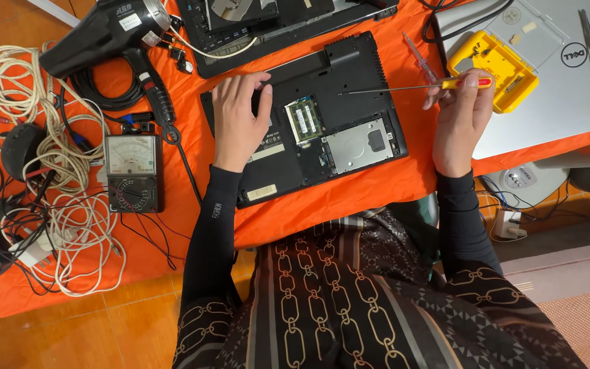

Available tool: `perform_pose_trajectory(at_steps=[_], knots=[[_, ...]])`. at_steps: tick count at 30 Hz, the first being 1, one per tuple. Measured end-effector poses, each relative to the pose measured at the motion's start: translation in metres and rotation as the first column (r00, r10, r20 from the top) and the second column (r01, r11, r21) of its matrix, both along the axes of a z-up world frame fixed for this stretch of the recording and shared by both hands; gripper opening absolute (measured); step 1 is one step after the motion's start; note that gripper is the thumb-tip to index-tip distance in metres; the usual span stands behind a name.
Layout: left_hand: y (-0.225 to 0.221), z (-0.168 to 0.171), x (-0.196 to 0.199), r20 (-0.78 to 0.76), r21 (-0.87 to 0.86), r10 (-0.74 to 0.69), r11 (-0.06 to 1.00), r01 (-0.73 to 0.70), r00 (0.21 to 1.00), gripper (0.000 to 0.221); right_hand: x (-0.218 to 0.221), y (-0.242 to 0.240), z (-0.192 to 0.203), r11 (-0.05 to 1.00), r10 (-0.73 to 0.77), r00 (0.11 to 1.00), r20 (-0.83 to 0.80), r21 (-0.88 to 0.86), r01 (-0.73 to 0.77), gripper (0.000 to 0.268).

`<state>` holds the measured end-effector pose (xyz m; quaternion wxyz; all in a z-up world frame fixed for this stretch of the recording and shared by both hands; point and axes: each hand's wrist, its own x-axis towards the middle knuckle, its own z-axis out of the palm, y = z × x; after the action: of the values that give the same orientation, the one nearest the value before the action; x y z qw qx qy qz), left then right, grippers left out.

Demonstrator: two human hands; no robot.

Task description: Disassembling a laptop to inspect or replace internal components using a screwdriver.

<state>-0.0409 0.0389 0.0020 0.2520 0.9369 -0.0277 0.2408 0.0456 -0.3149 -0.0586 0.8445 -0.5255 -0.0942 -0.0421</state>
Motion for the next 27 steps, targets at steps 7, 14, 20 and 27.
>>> perform_pose_trajectory(at_steps=[7,14,20,27], knots=[[0.0004,-0.0013,0.0001,0.005,0.005,-0.001,1.000,0.001,1.000,0.014,0.0003,0.0008,-0.0007,1.000,0.025,1.000,0.017,-0.011,-0.025,0.019],[0.0002,0.0004,-0.0001,0.006,-0.012,-0.002,1.000,0.002,1.000,0.014,0.0010,0.0039,0.0019,0.999,0.033,0.999,0.008,-0.018,-0.033,0.018],[-0.0001,0.0004,-0.0002,0.015,-0.015,-0.001,1.000,0.002,1.000,0.014,0.0012,0.0043,0.0013,0.999,0.040,0.999,0.013,-0.019,-0.039,0.019],[-0.0019,0.0076,-0.0009,0.004,-0.019,0.017,1.000,-0.017,1.000,0.013,-0.0010,0.0045,0.0049,0.998,0.049,0.999,0.020,-0.042,-0.048,0.018]])
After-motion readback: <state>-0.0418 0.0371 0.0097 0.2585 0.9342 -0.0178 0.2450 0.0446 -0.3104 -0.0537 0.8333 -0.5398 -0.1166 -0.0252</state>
